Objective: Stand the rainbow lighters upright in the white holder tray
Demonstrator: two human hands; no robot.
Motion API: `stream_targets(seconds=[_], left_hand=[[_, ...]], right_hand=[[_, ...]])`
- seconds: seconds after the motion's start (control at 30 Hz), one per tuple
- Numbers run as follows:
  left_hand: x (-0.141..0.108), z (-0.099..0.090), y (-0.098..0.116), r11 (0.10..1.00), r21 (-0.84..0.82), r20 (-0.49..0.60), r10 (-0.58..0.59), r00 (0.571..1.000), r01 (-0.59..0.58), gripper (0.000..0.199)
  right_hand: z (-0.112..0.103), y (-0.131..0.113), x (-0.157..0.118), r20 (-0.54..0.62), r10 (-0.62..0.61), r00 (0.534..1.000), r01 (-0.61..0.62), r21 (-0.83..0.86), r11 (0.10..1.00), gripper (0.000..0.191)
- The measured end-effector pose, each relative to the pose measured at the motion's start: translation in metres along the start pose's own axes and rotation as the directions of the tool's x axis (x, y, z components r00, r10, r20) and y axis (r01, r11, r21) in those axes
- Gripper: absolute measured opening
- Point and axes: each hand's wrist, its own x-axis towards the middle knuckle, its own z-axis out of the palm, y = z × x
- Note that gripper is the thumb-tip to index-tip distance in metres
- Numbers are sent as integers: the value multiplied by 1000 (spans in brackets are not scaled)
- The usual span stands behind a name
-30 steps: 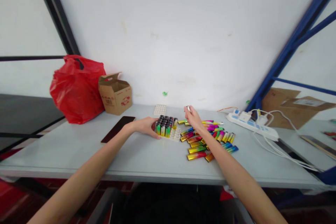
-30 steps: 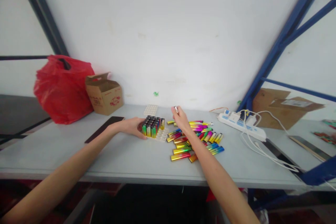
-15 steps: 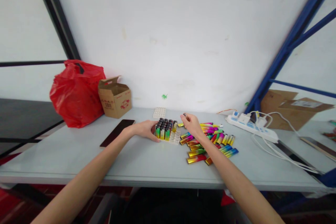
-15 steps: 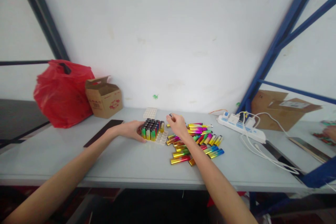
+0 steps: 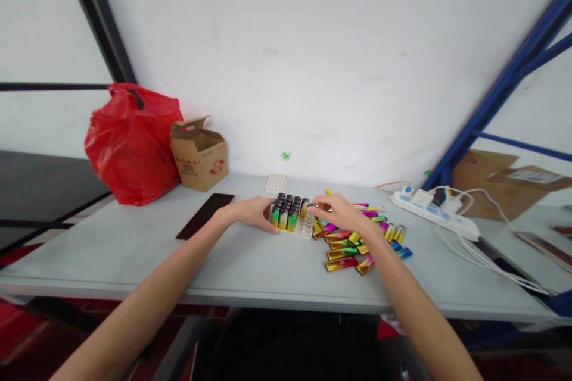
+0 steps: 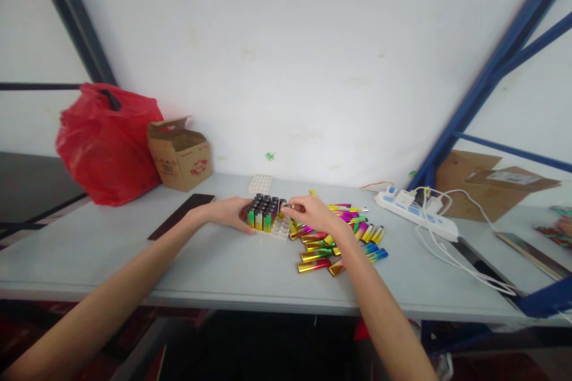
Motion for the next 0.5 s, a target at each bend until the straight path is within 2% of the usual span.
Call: stream_targets(seconds=[0.17,0.37,0.5], left_hand=[[-3,-2,6,1000,-7,-2,-13,1000,13,72],[-4,-3,5,1000,-5,6,-8,1000,8,69],[-3,-2,3,1000,-5,2,-8,1000,8,72]], right_hand=[[6,4,2,-15,82,997,-80,115,990,42],[12,8,10,51,3,999,5,-159,987,37],[12,10,11,15,-4,1000,7,-233,972,36]])
